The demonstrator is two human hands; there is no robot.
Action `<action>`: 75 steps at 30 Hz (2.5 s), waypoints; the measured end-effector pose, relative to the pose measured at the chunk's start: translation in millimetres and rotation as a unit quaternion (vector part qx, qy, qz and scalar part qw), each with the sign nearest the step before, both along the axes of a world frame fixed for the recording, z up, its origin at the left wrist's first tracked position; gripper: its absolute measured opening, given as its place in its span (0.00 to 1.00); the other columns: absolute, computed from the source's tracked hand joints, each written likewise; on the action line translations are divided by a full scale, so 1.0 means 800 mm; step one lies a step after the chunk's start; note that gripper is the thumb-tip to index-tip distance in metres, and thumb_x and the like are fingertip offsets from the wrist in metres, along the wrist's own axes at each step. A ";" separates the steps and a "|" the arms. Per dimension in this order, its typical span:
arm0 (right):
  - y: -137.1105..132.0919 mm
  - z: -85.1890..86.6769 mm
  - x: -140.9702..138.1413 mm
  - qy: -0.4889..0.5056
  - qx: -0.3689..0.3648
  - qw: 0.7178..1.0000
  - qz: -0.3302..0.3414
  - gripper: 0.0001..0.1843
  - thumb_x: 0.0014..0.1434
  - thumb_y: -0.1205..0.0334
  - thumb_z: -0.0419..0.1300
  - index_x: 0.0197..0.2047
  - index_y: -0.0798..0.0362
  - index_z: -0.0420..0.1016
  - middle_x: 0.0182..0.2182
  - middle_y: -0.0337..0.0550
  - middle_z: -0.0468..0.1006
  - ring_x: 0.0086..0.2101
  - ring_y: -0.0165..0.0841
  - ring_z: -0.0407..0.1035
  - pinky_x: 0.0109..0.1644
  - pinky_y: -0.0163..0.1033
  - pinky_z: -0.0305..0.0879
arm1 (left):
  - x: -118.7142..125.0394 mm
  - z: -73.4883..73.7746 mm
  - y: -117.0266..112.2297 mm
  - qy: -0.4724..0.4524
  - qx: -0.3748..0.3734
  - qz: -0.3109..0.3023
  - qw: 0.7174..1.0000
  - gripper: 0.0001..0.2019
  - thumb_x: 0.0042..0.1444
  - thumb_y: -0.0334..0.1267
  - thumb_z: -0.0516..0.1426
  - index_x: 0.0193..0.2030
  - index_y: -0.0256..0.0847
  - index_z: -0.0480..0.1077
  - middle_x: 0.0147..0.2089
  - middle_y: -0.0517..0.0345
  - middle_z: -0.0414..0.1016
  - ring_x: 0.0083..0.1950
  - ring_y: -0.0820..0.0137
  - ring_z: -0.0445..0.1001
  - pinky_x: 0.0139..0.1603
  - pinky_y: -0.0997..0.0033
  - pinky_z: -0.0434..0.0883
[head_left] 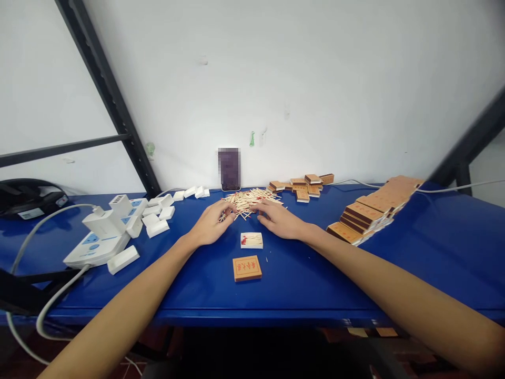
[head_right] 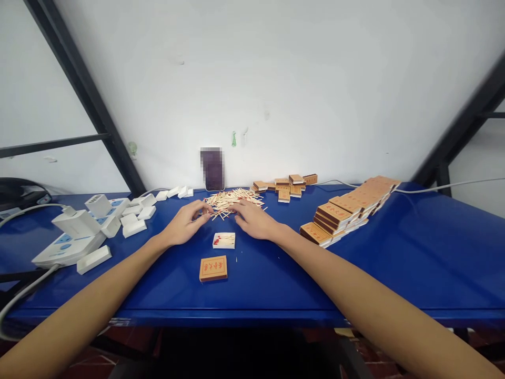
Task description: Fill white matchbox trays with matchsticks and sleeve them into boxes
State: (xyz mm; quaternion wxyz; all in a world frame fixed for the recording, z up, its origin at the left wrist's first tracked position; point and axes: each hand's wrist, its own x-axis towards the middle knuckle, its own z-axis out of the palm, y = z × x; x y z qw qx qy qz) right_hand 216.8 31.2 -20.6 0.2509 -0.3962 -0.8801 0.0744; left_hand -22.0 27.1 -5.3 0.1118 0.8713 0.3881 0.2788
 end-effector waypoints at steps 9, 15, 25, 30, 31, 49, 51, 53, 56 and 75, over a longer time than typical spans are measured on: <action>0.006 -0.017 -0.012 -0.011 0.012 1.000 -0.022 0.11 0.65 0.61 0.53 0.43 0.55 0.75 0.42 0.49 0.68 0.41 0.37 0.67 0.48 0.43 0.63 | 0.003 -0.018 0.021 0.158 0.049 0.088 0.982 0.19 0.63 0.50 0.51 0.53 0.42 0.73 0.46 0.49 0.68 0.52 0.57 0.68 0.52 0.57 0.66; 0.007 -0.018 -0.011 0.012 0.040 0.999 -0.015 0.08 0.63 0.63 0.55 0.41 0.55 0.74 0.42 0.50 0.71 0.46 0.40 0.65 0.52 0.45 0.62 | 0.009 -0.015 0.021 0.139 0.056 0.071 0.986 0.14 0.63 0.46 0.53 0.45 0.44 0.77 0.43 0.51 0.68 0.49 0.59 0.67 0.52 0.58 0.66; 0.005 -0.019 -0.017 0.094 -0.020 0.995 0.027 0.13 0.58 0.72 0.55 0.45 0.54 0.74 0.34 0.43 0.78 0.34 0.32 0.71 0.39 0.37 0.66 | 0.015 -0.014 0.020 0.139 0.045 0.036 0.989 0.12 0.62 0.39 0.53 0.45 0.44 0.77 0.42 0.51 0.69 0.47 0.60 0.66 0.51 0.59 0.64; 0.000 -0.016 -0.025 0.124 -0.025 0.992 0.026 0.09 0.57 0.70 0.57 0.42 0.55 0.75 0.33 0.43 0.78 0.32 0.31 0.71 0.38 0.37 0.67 | 0.020 -0.014 0.021 0.164 0.055 0.020 0.985 0.13 0.62 0.35 0.51 0.46 0.44 0.76 0.42 0.53 0.73 0.48 0.61 0.69 0.52 0.59 0.64; 0.000 -0.016 -0.026 0.129 -0.025 0.991 0.022 0.08 0.57 0.70 0.58 0.41 0.56 0.75 0.33 0.44 0.78 0.32 0.31 0.71 0.38 0.37 0.68 | 0.021 -0.014 0.021 0.163 0.056 0.015 0.985 0.13 0.62 0.34 0.51 0.46 0.43 0.76 0.42 0.53 0.74 0.48 0.61 0.69 0.52 0.59 0.64; 0.001 -0.005 -0.011 0.050 -0.059 0.997 -0.015 0.10 0.58 0.63 0.58 0.35 0.55 0.81 0.28 0.43 0.79 0.28 0.31 0.67 0.34 0.36 0.60 | 0.027 -0.011 0.013 0.157 0.029 0.005 0.987 0.14 0.64 0.45 0.51 0.46 0.43 0.75 0.38 0.54 0.73 0.46 0.61 0.70 0.47 0.61 0.62; 0.002 -0.007 -0.014 0.062 -0.072 0.995 -0.014 0.10 0.57 0.62 0.59 0.35 0.55 0.82 0.28 0.42 0.79 0.27 0.30 0.66 0.33 0.36 0.59 | 0.028 -0.010 0.013 0.158 0.029 -0.001 0.987 0.12 0.64 0.43 0.52 0.45 0.43 0.75 0.36 0.55 0.74 0.45 0.61 0.70 0.46 0.62 0.61; 0.002 -0.006 -0.014 0.078 -0.090 0.993 -0.006 0.11 0.57 0.59 0.59 0.34 0.55 0.82 0.27 0.42 0.79 0.27 0.30 0.66 0.32 0.36 0.58 | 0.029 -0.010 0.012 0.159 0.025 -0.012 0.987 0.12 0.64 0.40 0.50 0.46 0.43 0.73 0.37 0.56 0.74 0.45 0.62 0.71 0.45 0.62 0.61; -0.002 0.001 -0.009 0.088 -0.093 0.992 -0.018 0.17 0.60 0.53 0.56 0.29 0.55 0.80 0.23 0.39 0.76 0.25 0.30 0.63 0.30 0.36 0.54 | 0.030 -0.009 0.009 0.162 0.027 -0.028 0.986 0.11 0.65 0.36 0.48 0.45 0.43 0.72 0.39 0.56 0.75 0.46 0.62 0.71 0.47 0.61 0.61; -0.003 -0.001 0.001 0.021 0.053 0.998 0.008 0.21 0.58 0.74 0.52 0.52 0.56 0.74 0.47 0.52 0.77 0.48 0.40 0.70 0.52 0.46 0.65 | 0.025 0.002 0.002 0.187 0.077 -0.020 0.979 0.13 0.63 0.38 0.51 0.41 0.38 0.77 0.42 0.52 0.77 0.46 0.63 0.73 0.50 0.60 0.64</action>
